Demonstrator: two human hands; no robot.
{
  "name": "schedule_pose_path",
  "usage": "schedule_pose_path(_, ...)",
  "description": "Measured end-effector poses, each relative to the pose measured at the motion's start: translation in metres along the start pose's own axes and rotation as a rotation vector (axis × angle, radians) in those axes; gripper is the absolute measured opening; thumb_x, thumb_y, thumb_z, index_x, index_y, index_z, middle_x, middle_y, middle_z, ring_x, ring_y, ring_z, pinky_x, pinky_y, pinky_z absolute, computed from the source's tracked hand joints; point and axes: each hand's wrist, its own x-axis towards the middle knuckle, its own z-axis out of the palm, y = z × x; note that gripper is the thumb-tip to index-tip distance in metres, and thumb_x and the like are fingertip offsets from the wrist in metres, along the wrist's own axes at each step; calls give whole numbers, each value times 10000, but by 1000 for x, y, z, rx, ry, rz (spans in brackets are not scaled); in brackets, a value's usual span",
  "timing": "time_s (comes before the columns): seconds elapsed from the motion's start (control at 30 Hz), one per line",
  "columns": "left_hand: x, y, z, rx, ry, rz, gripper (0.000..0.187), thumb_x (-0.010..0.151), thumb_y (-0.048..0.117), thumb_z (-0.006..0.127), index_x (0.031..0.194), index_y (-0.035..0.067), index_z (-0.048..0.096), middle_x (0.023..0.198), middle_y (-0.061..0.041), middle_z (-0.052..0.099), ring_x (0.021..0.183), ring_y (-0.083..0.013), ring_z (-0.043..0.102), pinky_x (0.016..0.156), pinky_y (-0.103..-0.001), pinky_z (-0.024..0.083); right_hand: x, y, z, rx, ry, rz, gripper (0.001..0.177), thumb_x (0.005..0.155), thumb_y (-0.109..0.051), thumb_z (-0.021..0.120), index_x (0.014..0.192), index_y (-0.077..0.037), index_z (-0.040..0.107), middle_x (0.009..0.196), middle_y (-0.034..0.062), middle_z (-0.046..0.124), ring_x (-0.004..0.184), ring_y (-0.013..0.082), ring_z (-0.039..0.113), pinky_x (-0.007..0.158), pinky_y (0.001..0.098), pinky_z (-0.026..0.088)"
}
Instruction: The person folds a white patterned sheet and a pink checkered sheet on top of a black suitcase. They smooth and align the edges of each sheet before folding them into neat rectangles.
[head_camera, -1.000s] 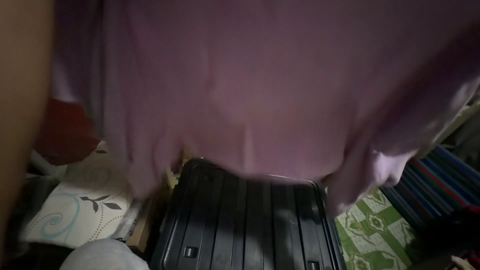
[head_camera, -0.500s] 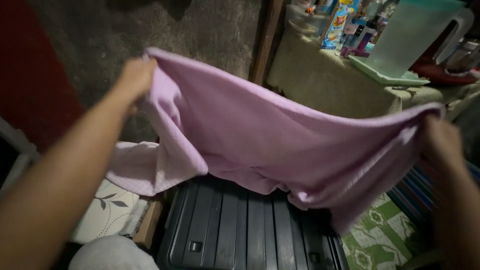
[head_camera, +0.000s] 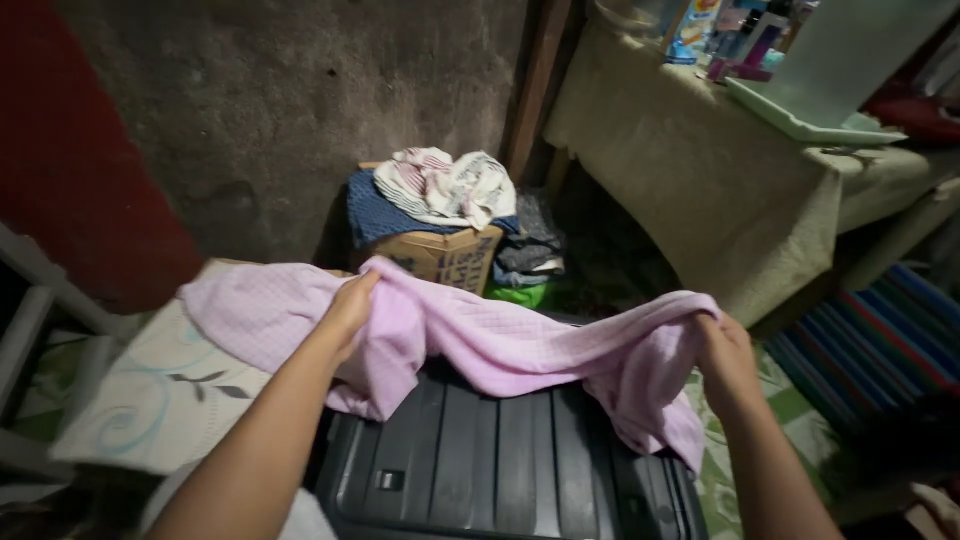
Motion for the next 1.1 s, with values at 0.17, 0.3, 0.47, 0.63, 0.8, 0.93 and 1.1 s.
schedule_pose_path(0.17, -4, 19, -14, 121, 220, 76, 388, 968, 275, 570, 1272, 54, 667, 1239, -115, 712, 1139, -225, 640, 986, -328, 468, -5, -17, -9, -51, 8, -119, 238, 1073, -191, 546, 1111, -9, 695, 956, 24, 669, 822, 123, 591, 723, 255, 473)
schedule_pose_path(0.3, -28, 48, -21, 470, 329, 89, 354, 914, 241, 592, 1208, 63, 678, 1153, -181, 739, 1085, -333, 686, 932, -409, 512, -19, -37, -14, -32, 57, -127, 224, 1051, -137, 547, 1162, -13, 698, 1009, 25, 684, 861, 124, 608, 754, 246, 487)
schedule_pose_path(0.47, -67, 57, -8, 833, 26, 254, 396, 821, 243, 625, 1187, 102, 684, 1085, -207, 737, 1022, -390, 707, 892, -449, 539, -36, -51, -1, -230, -93, -91, 288, 944, -95, 566, 1195, -33, 693, 1004, 61, 709, 879, 163, 654, 762, 286, 535)
schedule_pose_path(0.63, -65, 50, 4, 986, 111, 71, 345, 917, 317, 602, 1204, 152, 699, 1128, -193, 725, 1076, -401, 680, 932, -490, 524, -41, -50, 1, -523, -216, -75, 353, 873, -62, 572, 1193, -41, 717, 972, 99, 762, 848, 202, 720, 760, 326, 580)
schedule_pose_path(0.8, -20, 49, -70, 644, 561, 282, 339, 1017, 301, 521, 1233, 65, 632, 1229, -182, 681, 1149, -368, 644, 966, -502, 498, -23, -41, -37, -385, 200, -172, 239, 1018, -80, 547, 1199, -5, 683, 999, 113, 683, 831, 195, 614, 698, 332, 497)
schedule_pose_path(0.93, 1, 48, -101, -522, 369, 75, 328, 991, 280, 479, 1184, 69, 641, 1207, -124, 699, 1148, -268, 671, 1042, -451, 520, -9, -41, -53, 39, 216, -205, 254, 1036, -90, 514, 1258, -35, 623, 1074, 30, 671, 932, 130, 634, 788, 276, 536)
schedule_pose_path(1.1, -24, 38, -84, 250, -143, -390, 340, 967, 313, 536, 1195, 81, 633, 1108, -97, 644, 1034, -258, 610, 946, -471, 485, -32, -67, -44, -321, -186, 521, 381, 987, -333, 532, 1218, -64, 670, 932, 171, 741, 781, 292, 692, 699, 410, 590)
